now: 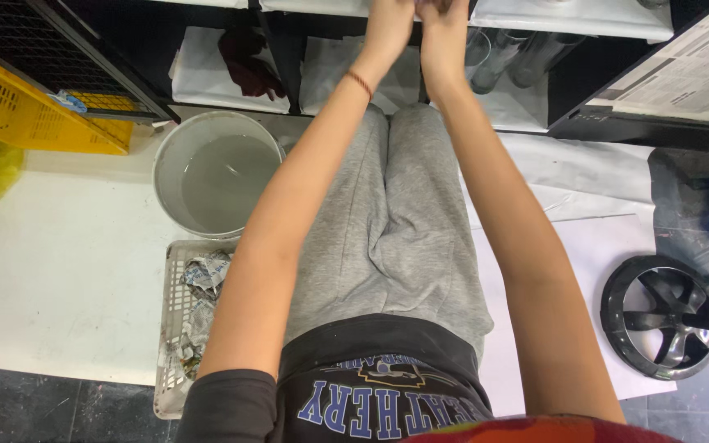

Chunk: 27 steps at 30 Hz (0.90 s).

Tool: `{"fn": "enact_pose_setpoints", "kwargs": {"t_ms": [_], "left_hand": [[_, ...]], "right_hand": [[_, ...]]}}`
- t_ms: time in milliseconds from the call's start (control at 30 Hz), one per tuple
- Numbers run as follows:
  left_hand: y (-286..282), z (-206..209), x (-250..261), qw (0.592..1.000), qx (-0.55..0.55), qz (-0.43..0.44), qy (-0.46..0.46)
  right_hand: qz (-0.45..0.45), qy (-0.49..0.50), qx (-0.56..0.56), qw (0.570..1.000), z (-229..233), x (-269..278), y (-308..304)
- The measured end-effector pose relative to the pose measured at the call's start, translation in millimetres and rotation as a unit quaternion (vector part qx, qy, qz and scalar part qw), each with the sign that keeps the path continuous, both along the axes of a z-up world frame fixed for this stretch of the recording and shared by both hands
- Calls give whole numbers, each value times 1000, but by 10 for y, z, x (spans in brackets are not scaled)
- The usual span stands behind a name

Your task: The person sits and wraps individual glassware and ceramic items with newspaper. They wipe a glass with a cloth, then wrap it in newspaper and place it on a shelf. They repeat the process with a bowl and a small glass, using newspaper from a nearby basket.

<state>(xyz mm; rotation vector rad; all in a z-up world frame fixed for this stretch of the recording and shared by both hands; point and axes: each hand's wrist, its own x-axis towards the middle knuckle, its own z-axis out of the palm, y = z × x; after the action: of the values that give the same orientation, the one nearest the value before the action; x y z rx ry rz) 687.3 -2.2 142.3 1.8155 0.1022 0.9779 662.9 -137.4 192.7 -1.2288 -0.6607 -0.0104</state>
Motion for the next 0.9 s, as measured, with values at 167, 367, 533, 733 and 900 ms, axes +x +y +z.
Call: {"fn": "enact_pose_setpoints", "kwargs": {"t_ms": [167, 367, 533, 733, 900], "left_hand": [[-622, 238, -1269, 992, -38, -95, -77], [-827, 131, -2938, 985, -10, -111, 132], [-576, -227, -4005, 979, 14, -21, 201], [-125, -418, -5376, 941, -163, -11, 296], [179, -1172, -6262, 936, -295, 97, 164]], "right_hand": [[-31, -78, -64, 994, -124, -933, -257], [88, 241, -41, 966, -547, -1950, -220], [231, 307, -131, 914, -856, -2587, 254], [442, 158, -382, 796, -745, -3324, 599], [609, 179, -385, 670, -723, -3956, 978]]}}
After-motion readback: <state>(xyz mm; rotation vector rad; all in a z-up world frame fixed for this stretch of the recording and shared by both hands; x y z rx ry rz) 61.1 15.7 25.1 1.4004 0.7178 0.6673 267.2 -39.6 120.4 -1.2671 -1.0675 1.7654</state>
